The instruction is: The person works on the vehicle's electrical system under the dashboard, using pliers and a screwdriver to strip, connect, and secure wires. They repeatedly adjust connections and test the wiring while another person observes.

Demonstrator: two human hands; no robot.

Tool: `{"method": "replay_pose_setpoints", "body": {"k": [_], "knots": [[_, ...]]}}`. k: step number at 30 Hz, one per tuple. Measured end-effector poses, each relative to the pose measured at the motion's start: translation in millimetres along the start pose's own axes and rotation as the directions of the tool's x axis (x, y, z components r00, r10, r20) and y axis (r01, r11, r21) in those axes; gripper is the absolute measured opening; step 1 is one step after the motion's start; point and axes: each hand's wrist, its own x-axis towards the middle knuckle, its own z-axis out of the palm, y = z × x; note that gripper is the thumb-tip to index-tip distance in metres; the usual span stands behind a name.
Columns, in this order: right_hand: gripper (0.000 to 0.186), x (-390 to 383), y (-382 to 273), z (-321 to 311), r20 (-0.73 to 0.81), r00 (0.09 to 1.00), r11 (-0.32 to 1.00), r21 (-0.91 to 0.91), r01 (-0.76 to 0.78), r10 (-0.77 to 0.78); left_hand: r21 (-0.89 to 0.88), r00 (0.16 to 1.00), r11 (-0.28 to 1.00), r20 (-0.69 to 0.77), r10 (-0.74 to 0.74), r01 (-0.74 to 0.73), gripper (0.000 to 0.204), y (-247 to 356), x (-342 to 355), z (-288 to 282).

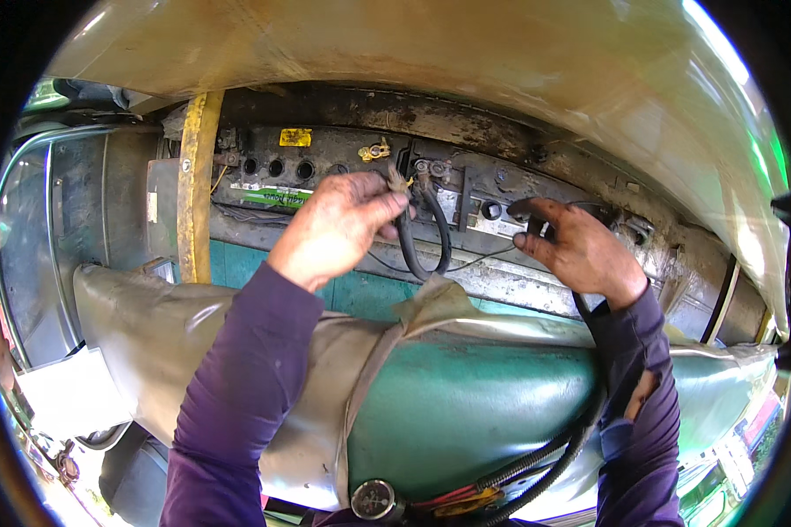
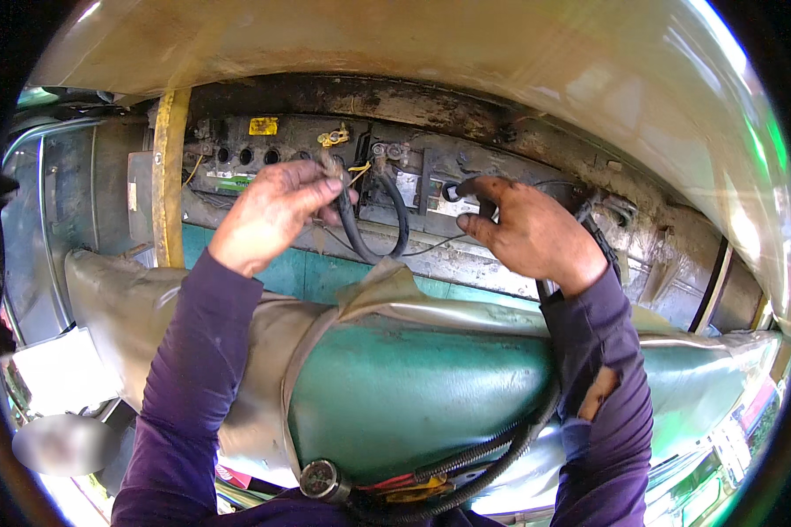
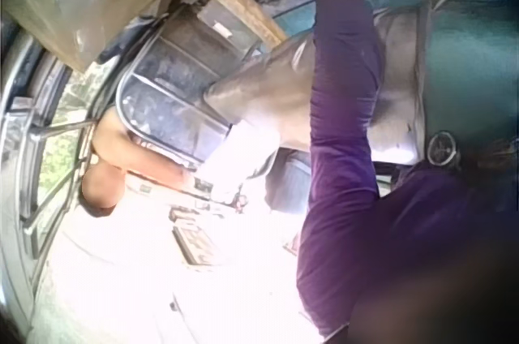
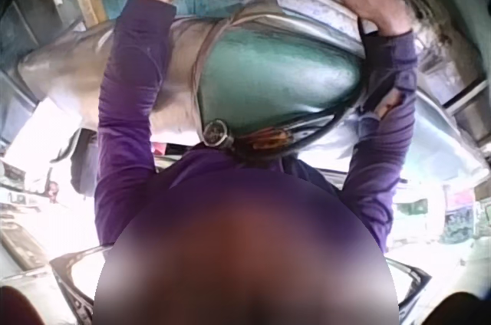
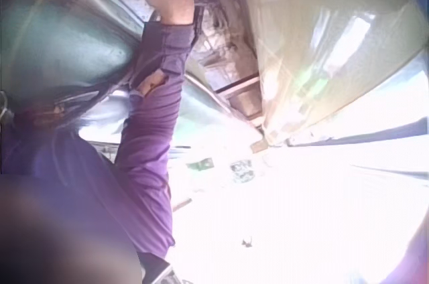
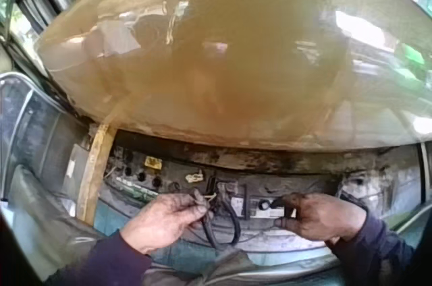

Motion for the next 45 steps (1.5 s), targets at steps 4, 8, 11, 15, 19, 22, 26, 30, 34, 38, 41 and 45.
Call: {"method": "replay_pose_setpoints", "body": {"k": [4,8,11,15,19,22,26,30,34,38,41,45], "knots": [[0.048,2.5,5.9,3.9,-0.019,0.999,0.997,-0.071,0.038,-0.039,-0.191,0.987,0.972,-0.052,-0.151,0.139,0.03,-0.2,5.5,0.1],[0.052,3.4,2.2,7.7,-0.147,0.988,0.98,-0.197,0.02,-0.05,-0.343,0.991,0.93,0.053,-0.122,0.133,0.035,-3.6,6.6,3.7],[0.055,-13.9,-14.4,2.2,-0.19,0.982,0.964,-0.259,-0.064,0.014,-0.369,0.993,0.925,0.108,-0.054,0.091,0.034,-5.2,9.7,3.0],[0.052,-73.2,-56.7,-10.2,-0.381,0.896,0.894,-0.446,0.038,-0.228,-0.395,0.989,0.912,0.138,-0.054,0.105,0.033,-7.0,13.5,1.1],[0.032,-178.8,-97.5,-0.6,-0.514,0.803,0.926,-0.358,0.117,-0.3,-0.418,0.984,0.901,0.168,-0.05,0.117,0.036,-9.5,14.6,-0.5],[0.032,-245.8,-114.6,31.4,-0.534,0.833,0.968,-0.249,0.009,-0.145,-0.462,0.984,0.88,0.176,-0.025,0.105,0.037,-11.9,15.1,-1.9],[0.025,-301.3,-114.5,73.9,-0.593,0.805,0.989,-0.136,-0.059,-0.034,-0.477,0.987,0.871,0.15,-0.049,0.116,0.04,-14.5,20.0,-3.7],[0.022,-328.7,-103.5,105.2,-0.619,0.78,0.936,-0.321,-0.143,-0.093,-0.522,0.988,0.844,0.141,-0.058,0.123,0.037,-18.5,27.5,-4.3],[0.021,-349.1,-99.7,133.2,-0.577,0.817,0.931,-0.292,-0.219,0.011,-0.503,0.992,0.855,0.052,-0.117,0.127,0.037,-23.3,37.4,-4.4],[0.026,-356.5,-106.5,151.7,-0.514,0.858,0.938,-0.295,-0.184,0.007,-0.462,0.988,0.874,0.1,-0.117,0.151,0.034,-25.2,41.2,-6.1],[0.025,-354.9,-120.3,164.3,-0.474,0.881,0.946,-0.287,-0.15,-0.004,-0.422,0.983,0.888,0.065,-0.172,0.183,0.036,-24.8,39.4,-7.1],[0.024,-365.4,-124.9,166.0,-0.519,0.848,0.92,-0.272,-0.283,0.107,-0.388,0.977,0.898,0.115,-0.177,0.209,0.039,-20.8,39.6,-3.7]]}}
